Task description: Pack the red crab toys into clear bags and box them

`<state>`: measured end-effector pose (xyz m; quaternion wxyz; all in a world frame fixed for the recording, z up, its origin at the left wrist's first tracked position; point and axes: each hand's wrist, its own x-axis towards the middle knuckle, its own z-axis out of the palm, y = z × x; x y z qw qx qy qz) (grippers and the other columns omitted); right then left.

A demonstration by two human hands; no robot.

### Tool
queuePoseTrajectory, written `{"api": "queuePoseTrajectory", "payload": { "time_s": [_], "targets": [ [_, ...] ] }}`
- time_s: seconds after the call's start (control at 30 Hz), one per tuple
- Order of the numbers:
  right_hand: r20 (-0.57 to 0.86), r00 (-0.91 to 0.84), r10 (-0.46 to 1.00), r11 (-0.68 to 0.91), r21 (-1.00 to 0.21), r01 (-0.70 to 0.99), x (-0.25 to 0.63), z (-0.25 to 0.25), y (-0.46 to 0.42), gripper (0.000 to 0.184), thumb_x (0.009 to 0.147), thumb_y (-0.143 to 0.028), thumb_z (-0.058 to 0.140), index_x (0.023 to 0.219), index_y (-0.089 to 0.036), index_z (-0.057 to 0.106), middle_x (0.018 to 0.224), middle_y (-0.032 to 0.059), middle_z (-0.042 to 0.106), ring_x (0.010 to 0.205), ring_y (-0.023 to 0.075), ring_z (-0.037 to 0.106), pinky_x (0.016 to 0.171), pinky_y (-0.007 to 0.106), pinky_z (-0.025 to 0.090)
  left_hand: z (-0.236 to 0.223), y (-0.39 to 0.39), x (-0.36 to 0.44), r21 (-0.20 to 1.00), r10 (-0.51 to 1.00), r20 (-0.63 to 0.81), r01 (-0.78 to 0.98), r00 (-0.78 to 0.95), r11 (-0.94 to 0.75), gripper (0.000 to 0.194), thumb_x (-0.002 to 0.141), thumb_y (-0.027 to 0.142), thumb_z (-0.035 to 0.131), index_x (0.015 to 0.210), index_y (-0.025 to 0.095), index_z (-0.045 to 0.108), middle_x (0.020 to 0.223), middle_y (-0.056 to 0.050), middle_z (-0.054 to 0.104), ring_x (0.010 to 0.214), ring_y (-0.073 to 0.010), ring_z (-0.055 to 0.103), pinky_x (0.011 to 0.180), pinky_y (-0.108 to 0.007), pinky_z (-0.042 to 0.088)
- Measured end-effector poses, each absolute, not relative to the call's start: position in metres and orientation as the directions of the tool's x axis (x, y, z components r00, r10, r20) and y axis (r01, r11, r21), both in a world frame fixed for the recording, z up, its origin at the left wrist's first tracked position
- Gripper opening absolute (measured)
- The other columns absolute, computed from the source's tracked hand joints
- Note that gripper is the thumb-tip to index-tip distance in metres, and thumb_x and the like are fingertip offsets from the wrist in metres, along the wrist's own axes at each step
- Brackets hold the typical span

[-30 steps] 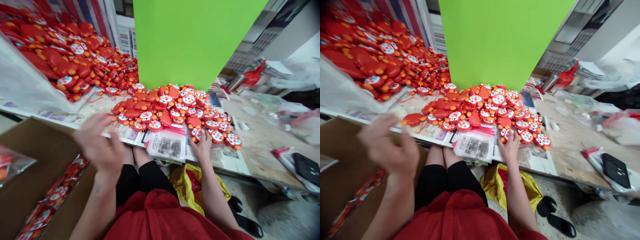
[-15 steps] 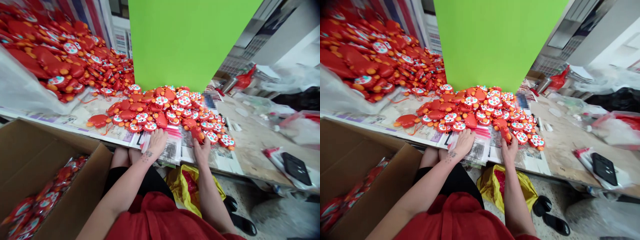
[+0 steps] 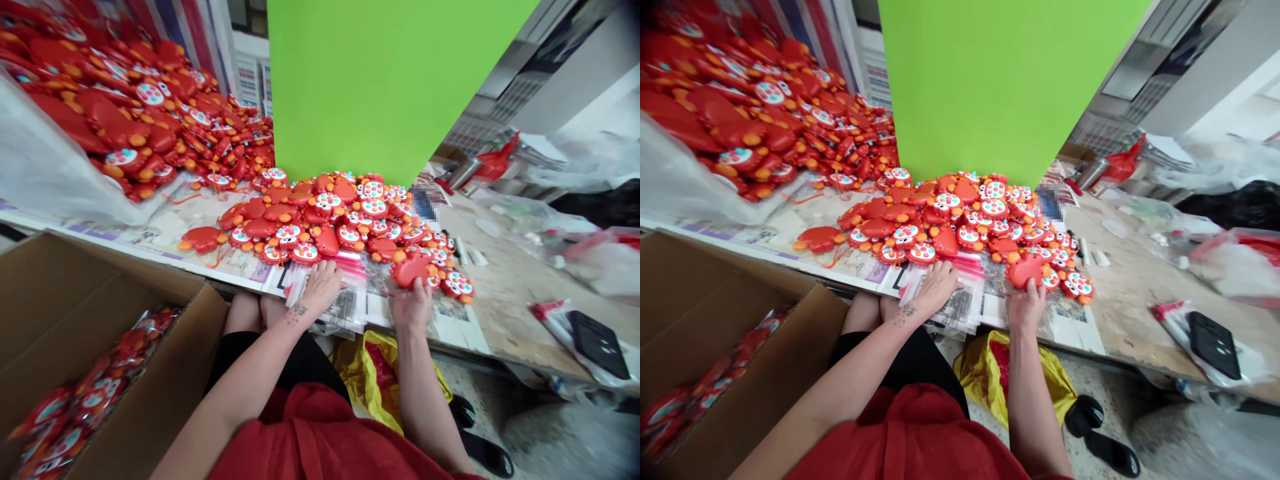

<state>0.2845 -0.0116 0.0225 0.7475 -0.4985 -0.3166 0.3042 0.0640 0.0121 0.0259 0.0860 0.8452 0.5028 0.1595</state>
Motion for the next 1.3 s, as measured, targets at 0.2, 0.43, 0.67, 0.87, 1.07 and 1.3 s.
{"api": "queuePoseTrajectory", "payload": {
  "time_s": [0.2,0.43,0.67,0.87,1.07,1.3],
  "targets": [
    [0.148,0.267,0.952,0.180,-0.979,-0.096,0.285,0.041,-0.028,0.045,0.071,-0.037,0.080,0.112,-0.028,0.063,0.119,0.0044,0.068,0.106,0.0231,0.066,0.097,0.050,0.051,0.022,0.007,0.059,0.499,0.889,0.234,0.736,0.393,-0.457,0.037,0.098,0.036,0.052,0.128,0.015,0.052,0.106,-0.010,0.065,0.105,-0.0264,0.055,0.094,-0.040,0.042],
    [0.241,0.189,0.952,0.229,-0.970,0.086,0.266,0.039,-0.013,0.051,0.075,-0.042,0.078,0.120,-0.024,0.064,0.127,0.0096,0.066,0.115,0.0255,0.063,0.104,0.049,0.048,0.023,0.006,0.056,0.463,0.833,0.258,0.694,0.489,-0.551,0.026,0.100,0.029,0.043,0.111,0.016,0.063,0.107,-0.011,0.065,0.106,-0.0265,0.055,0.096,-0.041,0.040],
    [0.294,0.312,0.903,0.266,-0.955,0.132,0.248,0.038,0.021,0.058,0.077,-0.046,0.075,0.126,-0.020,0.059,0.125,0.0108,0.066,0.112,0.0231,0.064,0.101,0.044,0.050,0.019,0.008,0.054,0.472,0.797,0.315,0.643,0.516,-0.603,0.021,0.099,0.032,0.049,0.108,0.021,0.065,0.106,-0.007,0.065,0.102,-0.0233,0.054,0.091,-0.037,0.040],
    [0.182,0.074,0.981,0.150,-0.937,0.317,0.234,0.050,0.038,0.048,0.083,-0.055,0.065,0.112,-0.018,0.071,0.104,0.0089,0.074,0.096,0.0235,0.068,0.088,0.041,0.055,0.021,0.006,0.051,0.505,0.807,0.354,0.629,0.473,-0.591,0.021,0.095,0.036,0.057,0.092,0.018,0.067,0.099,-0.007,0.066,0.098,-0.0235,0.054,0.090,-0.038,0.043],
    [0.184,-0.222,0.958,0.267,-0.858,0.440,0.208,0.054,0.045,0.047,0.090,-0.060,0.052,0.099,-0.020,0.076,0.106,0.0083,0.075,0.102,0.0249,0.066,0.095,0.043,0.051,0.021,0.002,0.051,0.564,0.811,0.480,0.591,0.334,-0.577,0.016,0.094,0.033,0.059,0.091,0.020,0.067,0.132,-0.010,0.058,0.129,-0.0269,0.046,0.109,-0.048,0.038],
    [0.176,0.116,0.978,0.046,-0.716,0.696,0.234,0.044,0.013,0.054,0.092,-0.059,0.045,0.105,-0.014,0.072,0.088,0.0120,0.073,0.080,0.0261,0.066,0.077,0.039,0.050,0.019,0.008,0.051,0.649,0.837,0.462,0.531,0.293,-0.545,0.012,0.092,0.028,0.062,0.085,0.019,0.064,0.137,-0.011,0.058,0.135,-0.0253,0.045,0.114,-0.047,0.037]
  ]
}}
